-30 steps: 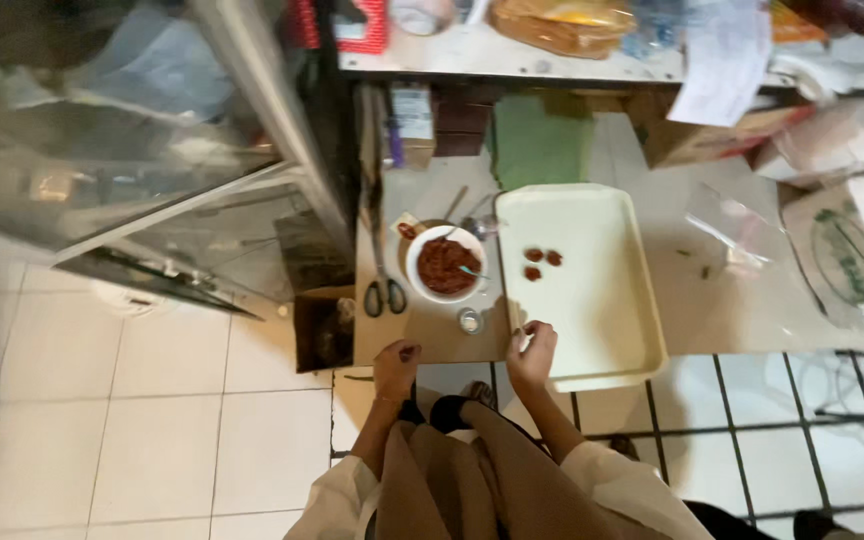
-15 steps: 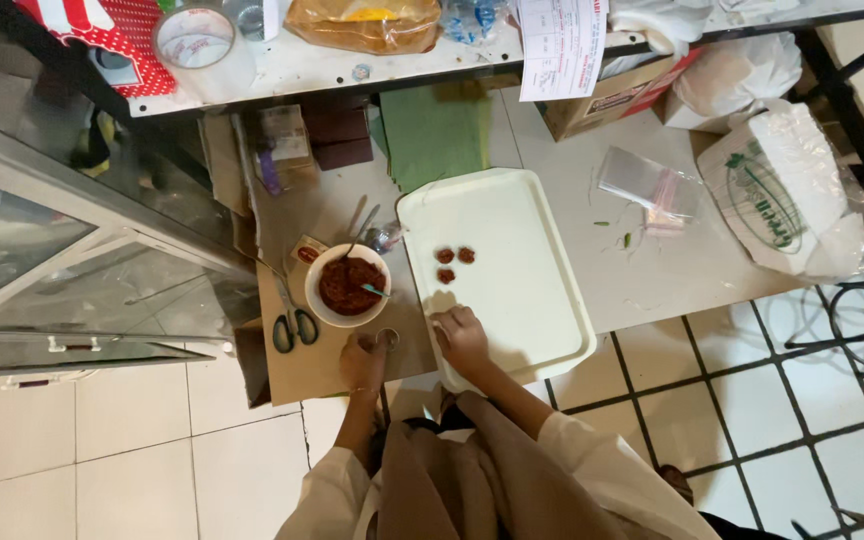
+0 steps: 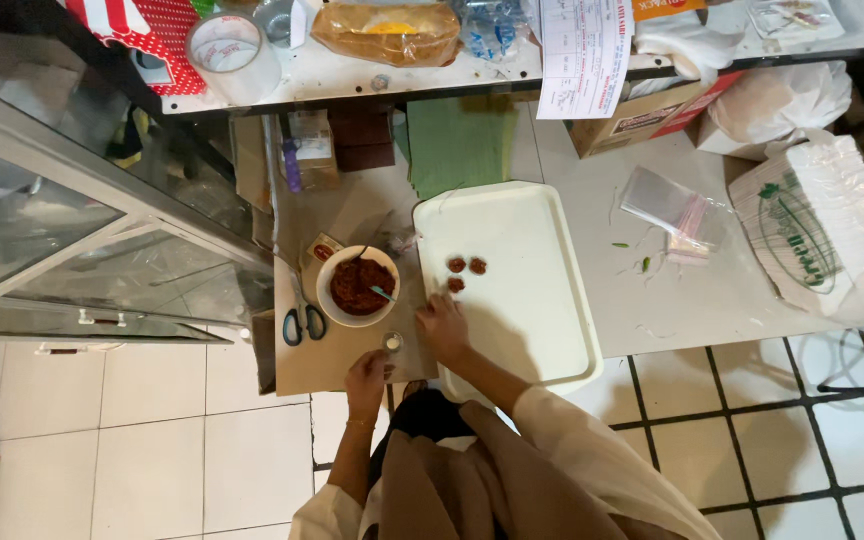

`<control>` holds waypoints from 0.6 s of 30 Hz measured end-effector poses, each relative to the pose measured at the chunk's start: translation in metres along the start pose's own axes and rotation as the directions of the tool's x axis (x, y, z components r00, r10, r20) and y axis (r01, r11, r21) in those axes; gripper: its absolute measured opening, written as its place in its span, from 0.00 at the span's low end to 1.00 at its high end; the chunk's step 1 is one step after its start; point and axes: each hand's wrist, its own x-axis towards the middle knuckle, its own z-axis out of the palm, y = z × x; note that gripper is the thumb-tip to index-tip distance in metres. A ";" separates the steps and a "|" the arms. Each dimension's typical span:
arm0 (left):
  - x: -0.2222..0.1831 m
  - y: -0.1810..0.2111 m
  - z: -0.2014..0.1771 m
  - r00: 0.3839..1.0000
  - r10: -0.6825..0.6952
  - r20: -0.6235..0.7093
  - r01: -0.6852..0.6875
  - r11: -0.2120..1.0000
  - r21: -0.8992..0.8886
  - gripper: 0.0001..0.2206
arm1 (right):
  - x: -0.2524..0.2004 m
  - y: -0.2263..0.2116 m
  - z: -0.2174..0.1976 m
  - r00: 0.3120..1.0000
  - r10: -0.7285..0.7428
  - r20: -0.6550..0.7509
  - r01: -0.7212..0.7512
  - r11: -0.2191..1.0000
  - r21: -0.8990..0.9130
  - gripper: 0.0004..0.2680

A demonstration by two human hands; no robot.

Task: The person portions a red food paste from a white bowl onto a white tray using a small spoon and their fingers.

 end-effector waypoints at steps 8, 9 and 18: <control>-0.036 0.063 -0.011 0.915 -0.171 0.366 0.283 0.918 -0.277 0.21 | -0.039 -0.035 -0.062 0.938 -0.324 0.125 0.282 0.921 0.270 0.03; -0.035 0.067 -0.015 0.914 -0.173 0.368 0.286 0.917 -0.278 0.20 | -0.038 -0.036 -0.061 0.935 -0.336 0.117 0.285 0.904 0.319 0.03; -0.022 0.057 -0.055 0.976 -0.022 0.215 0.162 0.736 -0.657 0.16 | 0.027 -0.037 -0.043 0.930 0.248 0.270 -0.367 0.665 0.651 0.26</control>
